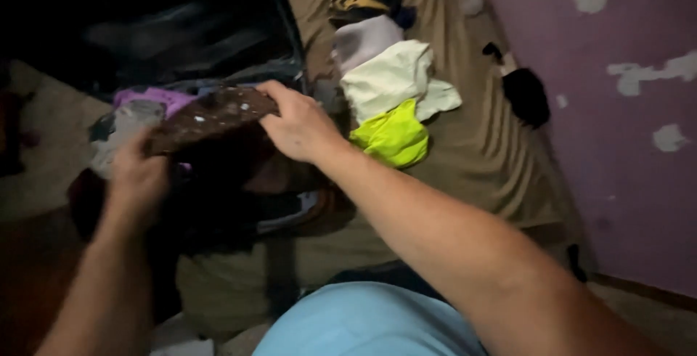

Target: Packing various items of clothing into a suitcase on a bed.

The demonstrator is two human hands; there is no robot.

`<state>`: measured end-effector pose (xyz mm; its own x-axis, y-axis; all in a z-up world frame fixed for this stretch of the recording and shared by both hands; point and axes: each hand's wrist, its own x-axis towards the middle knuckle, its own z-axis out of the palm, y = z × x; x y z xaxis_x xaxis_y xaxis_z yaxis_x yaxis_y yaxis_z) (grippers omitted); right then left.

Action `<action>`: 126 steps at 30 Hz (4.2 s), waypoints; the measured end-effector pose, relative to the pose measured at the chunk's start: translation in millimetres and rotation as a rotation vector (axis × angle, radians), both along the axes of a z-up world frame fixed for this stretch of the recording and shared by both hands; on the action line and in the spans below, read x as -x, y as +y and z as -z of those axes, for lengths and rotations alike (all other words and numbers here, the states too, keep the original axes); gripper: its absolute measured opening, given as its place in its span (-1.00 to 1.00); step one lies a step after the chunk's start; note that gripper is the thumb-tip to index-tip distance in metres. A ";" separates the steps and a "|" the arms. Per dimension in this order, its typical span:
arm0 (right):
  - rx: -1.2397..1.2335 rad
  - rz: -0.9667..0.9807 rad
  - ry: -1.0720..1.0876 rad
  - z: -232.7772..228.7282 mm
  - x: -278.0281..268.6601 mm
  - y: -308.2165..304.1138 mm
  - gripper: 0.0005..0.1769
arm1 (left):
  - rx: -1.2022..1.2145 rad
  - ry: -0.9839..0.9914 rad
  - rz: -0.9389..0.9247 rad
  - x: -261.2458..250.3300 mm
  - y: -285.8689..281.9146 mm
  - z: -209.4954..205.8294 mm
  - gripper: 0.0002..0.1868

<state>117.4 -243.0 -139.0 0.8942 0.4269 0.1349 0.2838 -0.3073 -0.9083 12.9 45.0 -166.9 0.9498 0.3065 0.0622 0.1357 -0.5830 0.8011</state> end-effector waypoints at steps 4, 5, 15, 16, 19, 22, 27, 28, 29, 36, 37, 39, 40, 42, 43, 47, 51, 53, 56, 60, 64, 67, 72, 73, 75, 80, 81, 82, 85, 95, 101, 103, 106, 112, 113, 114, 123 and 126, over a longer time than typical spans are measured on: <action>0.013 0.008 -0.087 22.6 7.6 2.5 -0.55 | 0.173 0.100 0.097 7.2 -33.7 8.2 -0.53; 0.017 -0.001 -0.081 20.7 8.0 2.2 -0.55 | 0.178 0.106 0.089 6.3 -38.3 10.4 -0.53; -0.033 -0.071 -0.059 70.0 14.5 20.1 -0.39 | 0.376 0.262 0.099 13.3 -17.2 115.4 -0.52; -0.046 -0.089 -0.040 72.5 15.5 19.4 -0.35 | 0.426 0.262 0.099 14.2 -17.1 123.8 -0.50; -0.023 -0.125 -0.007 80.6 17.3 19.3 -0.30 | 0.506 0.230 0.079 17.1 -25.8 124.9 -0.54; 0.006 -0.141 -0.002 95.4 15.7 22.3 -0.30 | 0.510 0.233 0.080 13.9 -38.4 112.4 -0.58; 0.132 -0.163 0.022 100.2 13.4 23.4 -0.31 | 0.623 0.267 -0.001 12.3 -36.0 126.3 -0.58; 0.171 -0.168 0.039 101.7 12.2 24.9 -0.32 | 0.647 0.266 -0.020 13.0 -35.2 128.2 -0.57; 0.174 -0.166 0.038 106.1 8.5 26.1 -0.32 | 0.649 0.265 -0.018 12.3 -36.7 122.7 -0.57; 0.087 -0.247 0.149 144.4 -13.1 17.9 -0.36 | 0.366 0.153 0.132 11.0 -0.7 196.3 -0.59; 0.046 -0.255 0.138 145.4 -14.1 18.0 -0.38 | 0.345 0.141 0.137 10.0 -5.2 187.3 -0.59; 0.062 -0.238 0.130 149.6 -18.6 18.9 -0.38 | 0.370 0.154 0.105 10.5 -27.4 166.2 -0.59; 0.074 -0.223 0.119 150.0 -20.8 22.3 -0.38 | 0.391 0.164 0.072 10.7 -35.4 152.8 -0.59; 0.129 -0.180 0.117 153.4 -29.6 25.0 -0.37 | 0.316 0.168 0.066 9.9 -38.5 152.0 -0.59; 0.185 -0.145 0.107 154.5 -33.5 27.7 -0.37 | 0.243 0.163 0.052 11.1 -39.4 151.3 -0.59; 0.218 -0.085 0.099 129.0 -28.6 26.7 -0.39 | 0.091 0.228 -0.061 9.1 -47.0 144.9 -0.60; 0.253 0.016 0.038 130.8 -22.6 29.7 -0.41 | -0.062 0.213 -0.191 8.1 -62.1 152.0 -0.65; 0.270 0.048 -0.015 141.3 -20.6 31.5 -0.39 | -0.146 0.187 -0.226 10.1 -66.9 162.0 -0.67; 0.263 0.084 -0.122 142.7 -18.5 31.0 -0.31 | -0.354 0.149 -0.251 8.0 -76.2 161.2 -0.67; 0.259 0.075 -0.133 137.1 -12.8 31.4 -0.30 | -0.431 0.128 -0.228 9.9 -82.8 147.3 -0.56; 0.223 0.087 -0.186 137.2 -7.3 29.5 -0.36 | -0.435 0.098 -0.175 10.4 -80.0 155.8 -0.48; 0.174 0.097 -0.211 130.2 -1.0 27.6 -0.48 | -0.461 0.131 -0.174 11.4 -80.2 155.4 -0.48; 0.160 0.074 -0.232 136.1 -1.5 26.7 -0.57 | -0.494 0.071 -0.164 14.6 -77.3 173.3 -0.52; 0.164 0.066 -0.235 136.0 -1.1 28.6 -0.57 | -0.502 0.051 -0.164 15.2 -75.5 174.1 -0.53; 0.162 0.070 -0.255 138.6 -1.4 29.5 -0.54 | -0.503 0.055 -0.169 14.4 -75.4 170.6 -0.54; 0.135 0.085 -0.314 148.1 2.8 28.1 -0.47 | -0.483 0.069 -0.173 16.0 -79.1 169.5 -0.58; 0.132 0.086 -0.312 146.5 2.7 29.2 -0.47 | -0.480 0.034 -0.166 17.2 -76.3 171.9 -0.56; 0.130 0.087 -0.310 144.3 2.5 29.6 -0.47 | -0.476 -0.001 -0.158 18.3 -74.1 173.7 -0.54; 0.128 0.079 -0.303 144.1 0.9 26.8 -0.46 | -0.533 -0.083 -0.167 18.5 -72.5 182.4 -0.50; 0.075 0.109 -0.360 146.5 9.3 27.8 -0.54 | -0.362 -0.165 -0.133 19.2 -88.7 146.8 -0.59; 0.126 0.061 -0.379 136.4 14.2 29.1 -0.50 | -0.337 -0.214 -0.117 29.0 -78.8 134.6 -0.60; 0.131 0.038 -0.396 134.7 15.9 26.2 -0.48 | -0.288 -0.217 0.149 36.7 -68.9 113.4 -0.37; 0.120 0.003 -0.424 138.8 16.1 16.3 -0.46 | -0.504 -0.263 0.415 55.8 -65.5 93.4 0.06; 0.123 -0.050 -0.429 134.0 20.4 17.1 -0.45 | -0.666 -0.091 0.340 77.5 -67.8 102.7 -0.15; 0.125 -0.050 -0.429 133.6 22.1 16.8 -0.45 | -0.664 -0.091 0.340 77.5 -69.6 98.7 -0.15; 0.123 -0.055 -0.430 133.5 23.7 16.3 -0.46 | -0.666 -0.048 0.344 77.6 -71.6 95.1 -0.16; 0.122 -0.080 -0.463 132.4 32.2 8.6 -0.52 | -0.700 0.161 0.401 76.2 -80.6 88.0 -0.11; 0.114 -0.081 -0.487 139.1 30.5 4.1 -0.49 | -0.692 0.123 0.403 79.8 -79.7 98.0 -0.14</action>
<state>87.0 -238.8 -278.1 0.7024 0.5290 0.4763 0.6932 -0.3564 -0.6265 -66.9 -34.7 -264.9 0.9915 -0.1304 0.0008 -0.1269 -0.9638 0.2344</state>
